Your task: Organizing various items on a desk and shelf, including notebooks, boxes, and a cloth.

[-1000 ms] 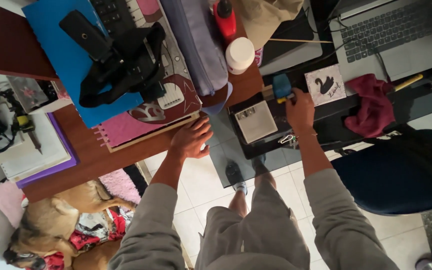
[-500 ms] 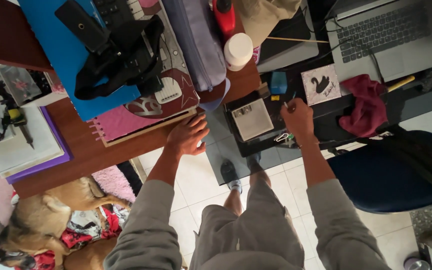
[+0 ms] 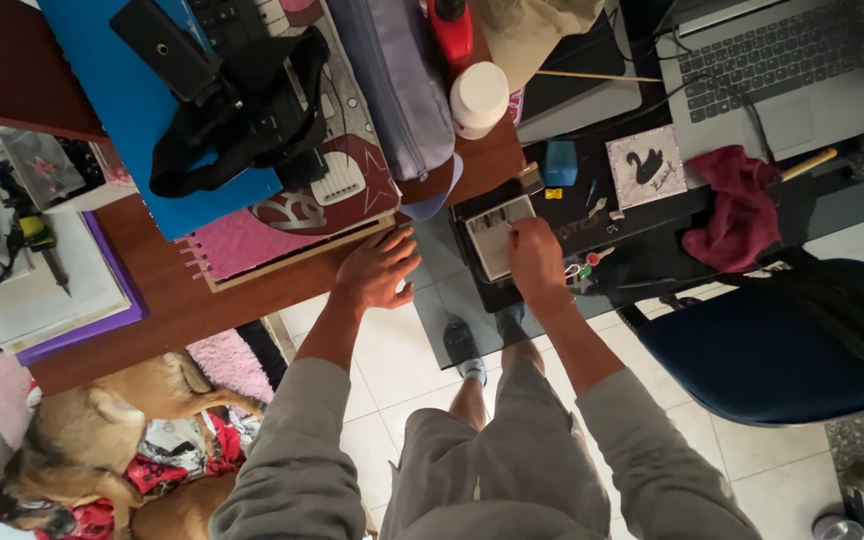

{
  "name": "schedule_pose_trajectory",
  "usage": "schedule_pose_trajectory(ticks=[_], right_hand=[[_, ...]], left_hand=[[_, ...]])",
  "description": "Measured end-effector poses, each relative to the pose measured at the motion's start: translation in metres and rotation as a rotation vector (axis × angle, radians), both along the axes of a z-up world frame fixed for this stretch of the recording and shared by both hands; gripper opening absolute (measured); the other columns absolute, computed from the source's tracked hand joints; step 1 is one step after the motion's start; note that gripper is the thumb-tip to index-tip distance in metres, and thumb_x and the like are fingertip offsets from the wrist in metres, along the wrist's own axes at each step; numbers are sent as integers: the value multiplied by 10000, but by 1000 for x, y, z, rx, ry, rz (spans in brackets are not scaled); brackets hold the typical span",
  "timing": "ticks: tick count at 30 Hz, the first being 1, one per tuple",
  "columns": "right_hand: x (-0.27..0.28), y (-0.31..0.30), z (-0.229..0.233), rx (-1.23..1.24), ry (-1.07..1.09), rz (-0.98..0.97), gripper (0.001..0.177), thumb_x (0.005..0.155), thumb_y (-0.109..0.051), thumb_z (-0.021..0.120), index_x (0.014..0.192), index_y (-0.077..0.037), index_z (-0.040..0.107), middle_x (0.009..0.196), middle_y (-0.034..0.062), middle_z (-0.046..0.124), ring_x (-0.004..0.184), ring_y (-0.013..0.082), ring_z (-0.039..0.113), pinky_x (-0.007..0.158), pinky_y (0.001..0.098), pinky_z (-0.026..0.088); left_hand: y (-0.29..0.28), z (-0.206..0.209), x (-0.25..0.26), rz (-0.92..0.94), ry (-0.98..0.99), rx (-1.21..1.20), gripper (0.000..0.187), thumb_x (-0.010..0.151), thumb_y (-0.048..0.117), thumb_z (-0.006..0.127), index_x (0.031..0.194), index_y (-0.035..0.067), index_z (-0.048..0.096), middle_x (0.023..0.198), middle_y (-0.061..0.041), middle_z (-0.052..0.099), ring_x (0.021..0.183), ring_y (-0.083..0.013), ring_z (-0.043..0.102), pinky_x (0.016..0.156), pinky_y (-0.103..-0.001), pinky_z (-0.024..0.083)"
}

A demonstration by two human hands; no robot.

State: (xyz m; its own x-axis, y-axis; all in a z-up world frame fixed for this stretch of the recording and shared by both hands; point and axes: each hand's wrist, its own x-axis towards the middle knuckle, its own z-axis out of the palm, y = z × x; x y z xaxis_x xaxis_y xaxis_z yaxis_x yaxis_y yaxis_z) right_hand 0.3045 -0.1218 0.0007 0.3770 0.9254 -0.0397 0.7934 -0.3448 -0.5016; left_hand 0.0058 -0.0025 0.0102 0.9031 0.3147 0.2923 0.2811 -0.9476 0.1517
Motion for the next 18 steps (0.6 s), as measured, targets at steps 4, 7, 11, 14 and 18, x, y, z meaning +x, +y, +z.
schedule_pose_trajectory(ticks=[4,7,11,14,18], right_hand=[[-2,10,-21,-58,-33,39,151,952,-175,661,1002,-37,695,961,155,664,822,375,716,707,452,623],[-4,13,-20,-99,-157,101,157,969,-215,670,989,-59,661,968,110,613,786,366,725,648,428,631],[-4,9,-46,-183,-279,96,158,967,-232,660,977,-77,633,1016,84,609,774,317,743,617,388,639],[-5,8,-53,-192,-339,128,184,969,-257,659,992,-80,619,1026,85,593,730,316,741,592,400,637],[-9,10,-36,-233,-367,136,209,999,-272,628,1005,-67,592,1022,109,569,642,337,731,541,427,634]], left_hand=[[3,4,0,4,-9,22,436,624,459,655,971,193,655,1071,-56,639,1283,-262,593,1070,-434,477],[2,-1,-2,3,-20,6,440,627,464,650,973,192,650,1073,-59,642,1286,-264,595,1064,-435,484],[4,0,-4,4,-39,26,453,620,468,651,984,198,652,1062,-50,638,1270,-260,601,1037,-425,496],[4,0,-4,1,-44,21,442,625,459,652,980,195,648,1064,-52,633,1272,-262,598,1026,-422,500],[5,0,-4,-1,-48,18,443,623,459,648,978,194,650,1060,-53,631,1277,-257,594,1019,-413,498]])
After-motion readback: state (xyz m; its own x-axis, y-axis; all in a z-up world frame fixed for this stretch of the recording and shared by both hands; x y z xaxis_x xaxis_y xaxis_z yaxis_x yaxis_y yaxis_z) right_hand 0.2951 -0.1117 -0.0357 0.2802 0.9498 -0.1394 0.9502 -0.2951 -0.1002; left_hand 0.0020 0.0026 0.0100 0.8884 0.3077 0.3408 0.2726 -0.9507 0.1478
